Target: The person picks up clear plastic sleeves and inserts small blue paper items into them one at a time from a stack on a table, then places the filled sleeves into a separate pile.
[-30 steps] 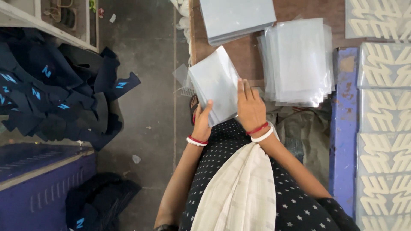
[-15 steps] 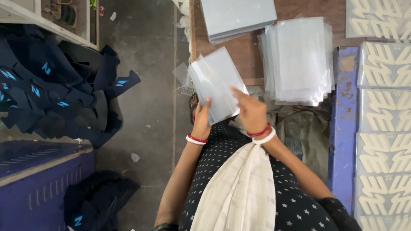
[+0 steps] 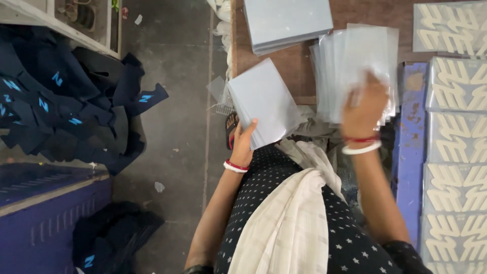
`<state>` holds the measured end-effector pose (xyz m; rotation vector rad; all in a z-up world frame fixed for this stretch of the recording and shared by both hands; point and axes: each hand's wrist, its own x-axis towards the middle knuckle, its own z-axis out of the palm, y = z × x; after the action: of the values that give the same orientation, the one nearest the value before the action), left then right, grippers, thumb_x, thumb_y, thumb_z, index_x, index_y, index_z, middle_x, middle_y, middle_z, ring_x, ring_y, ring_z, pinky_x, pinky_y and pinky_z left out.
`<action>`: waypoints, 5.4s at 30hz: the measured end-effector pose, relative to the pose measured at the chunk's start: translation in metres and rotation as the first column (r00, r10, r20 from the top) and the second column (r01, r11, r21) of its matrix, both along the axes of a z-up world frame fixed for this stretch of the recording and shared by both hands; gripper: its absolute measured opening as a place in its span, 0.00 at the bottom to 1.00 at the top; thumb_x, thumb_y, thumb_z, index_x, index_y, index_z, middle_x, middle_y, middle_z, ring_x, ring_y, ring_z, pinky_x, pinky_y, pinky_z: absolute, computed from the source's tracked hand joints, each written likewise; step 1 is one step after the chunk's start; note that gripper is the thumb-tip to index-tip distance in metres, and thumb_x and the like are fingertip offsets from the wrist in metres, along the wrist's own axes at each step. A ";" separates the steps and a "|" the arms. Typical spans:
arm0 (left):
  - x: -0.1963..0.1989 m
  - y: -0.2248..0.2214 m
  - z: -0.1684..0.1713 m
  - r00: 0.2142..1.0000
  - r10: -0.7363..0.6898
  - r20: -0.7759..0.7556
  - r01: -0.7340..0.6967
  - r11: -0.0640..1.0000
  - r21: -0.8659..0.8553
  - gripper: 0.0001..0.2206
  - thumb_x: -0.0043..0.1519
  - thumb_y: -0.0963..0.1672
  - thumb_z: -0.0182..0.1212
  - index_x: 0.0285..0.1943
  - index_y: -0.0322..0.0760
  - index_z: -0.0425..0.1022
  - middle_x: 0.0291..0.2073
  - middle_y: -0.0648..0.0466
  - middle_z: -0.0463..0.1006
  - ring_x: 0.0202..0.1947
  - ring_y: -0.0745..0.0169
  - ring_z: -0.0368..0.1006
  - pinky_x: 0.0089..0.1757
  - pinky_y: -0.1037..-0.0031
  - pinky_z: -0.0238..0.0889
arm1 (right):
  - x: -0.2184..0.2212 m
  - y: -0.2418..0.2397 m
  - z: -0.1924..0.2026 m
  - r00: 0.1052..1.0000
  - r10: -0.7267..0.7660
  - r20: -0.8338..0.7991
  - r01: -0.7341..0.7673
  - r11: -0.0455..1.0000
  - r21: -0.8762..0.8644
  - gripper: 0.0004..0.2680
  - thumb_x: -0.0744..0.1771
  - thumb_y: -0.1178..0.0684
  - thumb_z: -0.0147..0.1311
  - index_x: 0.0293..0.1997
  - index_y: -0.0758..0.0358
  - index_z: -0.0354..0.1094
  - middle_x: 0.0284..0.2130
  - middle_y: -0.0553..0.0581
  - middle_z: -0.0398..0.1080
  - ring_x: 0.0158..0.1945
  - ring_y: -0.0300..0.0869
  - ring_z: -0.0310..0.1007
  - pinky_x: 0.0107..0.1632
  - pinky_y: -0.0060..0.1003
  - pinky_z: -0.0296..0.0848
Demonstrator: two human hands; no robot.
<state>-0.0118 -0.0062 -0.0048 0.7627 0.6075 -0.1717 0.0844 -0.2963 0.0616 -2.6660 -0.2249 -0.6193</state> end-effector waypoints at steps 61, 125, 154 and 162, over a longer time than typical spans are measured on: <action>0.004 0.013 -0.012 0.999 -0.022 0.048 0.019 0.998 0.066 0.23 0.62 0.42 0.64 0.67 0.28 0.68 0.55 0.48 0.76 0.54 0.59 0.72 0.52 0.69 0.67 | -0.043 0.108 -0.005 0.971 0.133 -0.197 -0.151 0.986 -0.077 0.09 0.69 0.53 0.58 0.51 0.66 0.73 0.44 0.63 0.73 0.49 0.57 0.71 0.50 0.52 0.72; 0.015 0.007 0.005 0.998 -0.057 0.013 0.053 0.977 0.207 0.23 0.62 0.43 0.67 0.64 0.25 0.69 0.54 0.46 0.78 0.52 0.59 0.74 0.51 0.70 0.67 | -0.008 -0.006 0.029 0.964 -0.027 -0.265 0.227 0.608 0.761 0.11 0.72 0.65 0.50 0.60 0.62 0.71 0.46 0.56 0.78 0.37 0.39 0.76 0.40 0.37 0.76; 0.016 0.003 0.001 0.995 -0.061 0.080 0.041 0.972 0.230 0.22 0.62 0.41 0.67 0.64 0.23 0.71 0.52 0.46 0.79 0.50 0.60 0.74 0.51 0.71 0.68 | -0.005 0.000 0.029 0.941 -0.025 -0.338 0.305 0.492 0.815 0.11 0.74 0.60 0.49 0.65 0.63 0.68 0.48 0.58 0.79 0.37 0.43 0.83 0.34 0.35 0.81; 0.022 -0.001 0.010 0.999 -0.041 0.024 0.032 0.956 0.292 0.23 0.58 0.41 0.70 0.60 0.23 0.72 0.51 0.45 0.80 0.49 0.61 0.76 0.50 0.71 0.69 | -0.024 0.015 -0.011 0.998 0.012 -0.060 -0.010 0.999 0.034 0.09 0.70 0.60 0.51 0.57 0.64 0.67 0.55 0.69 0.70 0.63 0.62 0.68 0.69 0.55 0.66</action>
<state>0.0099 -0.0073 0.0053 1.0607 0.5978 -0.1051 0.0603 -0.2811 0.0505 -2.6445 -0.2100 -0.5338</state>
